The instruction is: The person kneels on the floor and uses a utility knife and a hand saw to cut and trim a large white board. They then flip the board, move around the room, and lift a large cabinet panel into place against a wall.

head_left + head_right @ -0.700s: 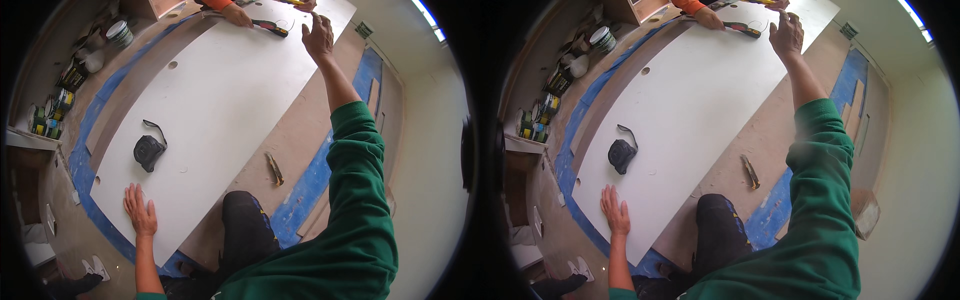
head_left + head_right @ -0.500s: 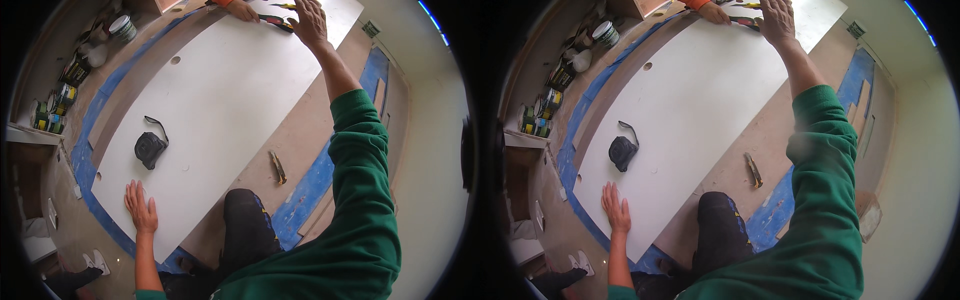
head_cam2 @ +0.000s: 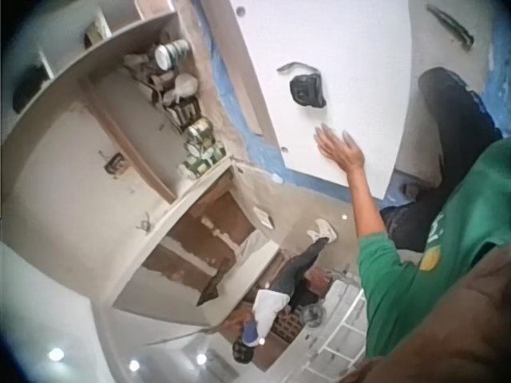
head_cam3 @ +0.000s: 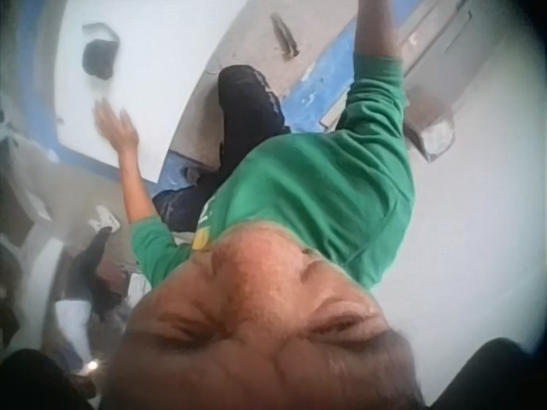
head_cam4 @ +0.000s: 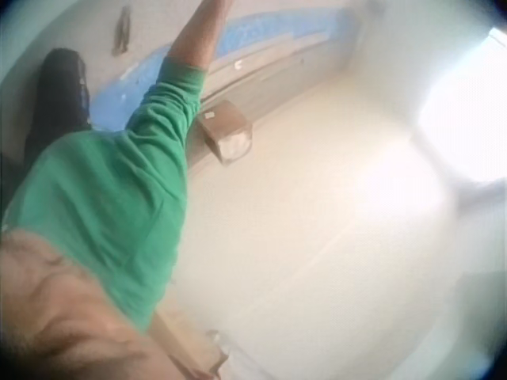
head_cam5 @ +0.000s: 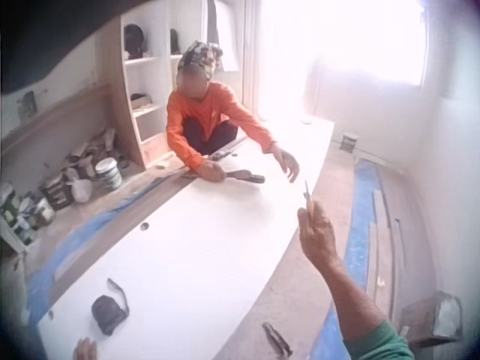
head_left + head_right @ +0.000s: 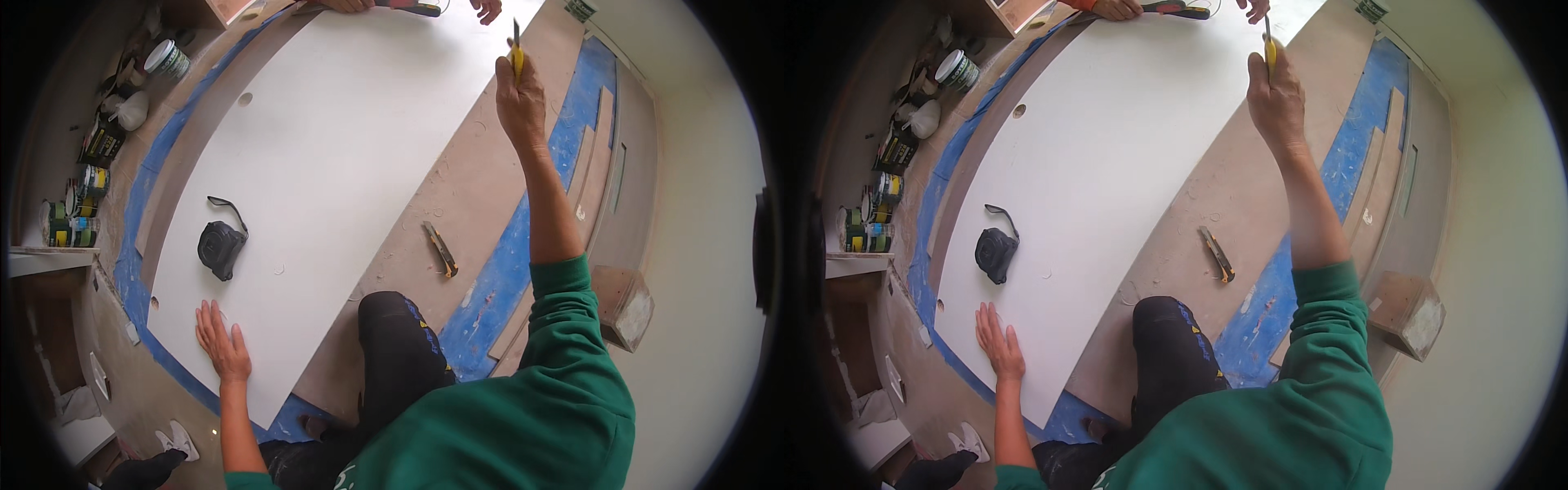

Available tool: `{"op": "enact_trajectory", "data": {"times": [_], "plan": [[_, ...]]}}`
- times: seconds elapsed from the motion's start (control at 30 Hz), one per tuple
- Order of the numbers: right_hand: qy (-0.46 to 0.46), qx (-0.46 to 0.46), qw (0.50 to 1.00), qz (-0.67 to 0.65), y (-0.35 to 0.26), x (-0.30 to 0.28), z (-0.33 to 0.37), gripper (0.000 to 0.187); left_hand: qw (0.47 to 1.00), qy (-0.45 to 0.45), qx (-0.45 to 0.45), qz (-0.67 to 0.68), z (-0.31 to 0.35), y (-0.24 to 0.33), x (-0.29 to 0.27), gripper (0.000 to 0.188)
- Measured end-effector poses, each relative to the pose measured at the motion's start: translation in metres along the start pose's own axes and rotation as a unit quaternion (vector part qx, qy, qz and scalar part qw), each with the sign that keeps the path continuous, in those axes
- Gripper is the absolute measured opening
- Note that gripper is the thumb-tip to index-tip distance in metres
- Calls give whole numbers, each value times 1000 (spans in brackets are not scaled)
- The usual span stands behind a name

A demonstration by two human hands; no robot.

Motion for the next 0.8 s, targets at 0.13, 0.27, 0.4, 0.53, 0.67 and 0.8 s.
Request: {"op": "enact_trajectory", "data": {"times": [0.13,0.27,0.4,0.53,0.67,0.8], "plan": [[-207,441,812,-320,127,31,50,47,1000,-6,3,6,2,-2,3,62],[-172,381,852,-315,160,57,70,41,1000,-14,-5,-12,3,-5,5,62],[-90,306,894,-316,154,73,62,32,1000,-6,-1,-17,3,-3,5,61],[-48,343,895,-282,146,82,43,29,999,18,28,-17,-5,2,-6,60],[-2,253,949,-189,148,94,10,27,999,50,18,-10,-15,-2,-6,57],[2,304,943,-133,142,89,-5,21,998,59,10,1,-14,-4,-5,58]]}}
Point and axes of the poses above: each hand's wrist, its own z-axis away from the middle knuckle, its own x-axis out of the palm, y = z × x, the point moved 7 cm from there along -z, towards the middle knuckle, and after that the axes turned 14 degrees about x, right-handed, at the moved point
